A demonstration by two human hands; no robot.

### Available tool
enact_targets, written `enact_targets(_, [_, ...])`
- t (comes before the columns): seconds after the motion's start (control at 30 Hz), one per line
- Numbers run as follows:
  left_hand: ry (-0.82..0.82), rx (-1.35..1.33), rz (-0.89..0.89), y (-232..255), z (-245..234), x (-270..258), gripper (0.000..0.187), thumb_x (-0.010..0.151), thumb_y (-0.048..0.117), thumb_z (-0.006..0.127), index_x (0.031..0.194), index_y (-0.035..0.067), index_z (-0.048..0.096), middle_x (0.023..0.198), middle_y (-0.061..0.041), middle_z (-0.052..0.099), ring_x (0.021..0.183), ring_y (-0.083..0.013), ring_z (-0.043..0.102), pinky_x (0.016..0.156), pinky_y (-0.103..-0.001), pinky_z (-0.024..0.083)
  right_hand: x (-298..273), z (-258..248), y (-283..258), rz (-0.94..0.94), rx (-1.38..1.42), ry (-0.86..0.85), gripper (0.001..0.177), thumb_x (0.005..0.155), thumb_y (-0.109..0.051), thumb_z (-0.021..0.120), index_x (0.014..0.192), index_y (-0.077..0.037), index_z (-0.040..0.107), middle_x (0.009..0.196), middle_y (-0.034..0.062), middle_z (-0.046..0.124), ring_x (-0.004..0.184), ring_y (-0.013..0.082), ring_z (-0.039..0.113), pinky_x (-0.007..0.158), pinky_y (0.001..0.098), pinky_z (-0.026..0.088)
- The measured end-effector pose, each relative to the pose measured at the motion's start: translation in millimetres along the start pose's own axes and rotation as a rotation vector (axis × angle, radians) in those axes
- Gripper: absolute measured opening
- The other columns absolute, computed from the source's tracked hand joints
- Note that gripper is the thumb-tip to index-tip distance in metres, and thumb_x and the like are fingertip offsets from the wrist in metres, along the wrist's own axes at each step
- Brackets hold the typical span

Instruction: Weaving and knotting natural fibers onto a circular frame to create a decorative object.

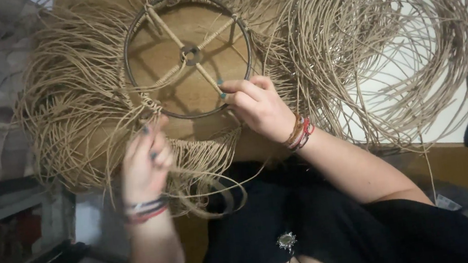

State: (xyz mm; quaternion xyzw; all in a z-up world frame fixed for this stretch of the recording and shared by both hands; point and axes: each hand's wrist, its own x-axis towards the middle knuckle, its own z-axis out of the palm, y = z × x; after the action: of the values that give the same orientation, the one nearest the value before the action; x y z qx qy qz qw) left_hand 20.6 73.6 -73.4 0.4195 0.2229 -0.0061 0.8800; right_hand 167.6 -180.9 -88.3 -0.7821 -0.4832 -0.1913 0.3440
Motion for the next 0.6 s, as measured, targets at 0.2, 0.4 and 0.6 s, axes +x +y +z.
enact_targets(0.2, [0.565,1.154,-0.021,67,-71,-86,0.021,0.105,0.02,0.063,0.12,0.02,0.077,0.066,0.003,0.063,0.042,-0.0071,0.034,0.038,-0.024,0.021,8,-8,-7,0.024,0.057,-0.059,0.004,0.106,-0.013,0.062,0.106,-0.01,0.061,0.128,0.0098,0.067,0.098,0.0205,0.065,0.098,0.0376,0.037])
enact_targets(0.4, [0.587,1.749,0.193,24,-102,-78,0.029,0.105,0.021,0.055,0.117,0.024,0.081,0.111,-0.007,0.074,0.096,-0.027,0.063,0.078,-0.041,0.05,14,-14,-16,0.043,0.057,-0.062,0.001,0.106,-0.01,0.06,0.107,-0.01,0.06,0.126,0.0095,0.066,0.105,0.0194,0.067,0.097,0.0396,0.036])
enact_targets(0.6, [0.4,1.812,0.655,-12,-6,-113,0.03,0.099,0.017,0.066,0.126,0.008,0.074,0.127,-0.011,0.073,0.111,-0.0244,0.071,0.097,-0.036,0.055,24,-23,-43,0.028,-0.088,-0.051,0.015,0.104,-0.007,0.057,0.116,-0.008,0.066,0.137,0.0189,0.059,0.124,0.0298,0.062,0.105,0.0491,0.034])
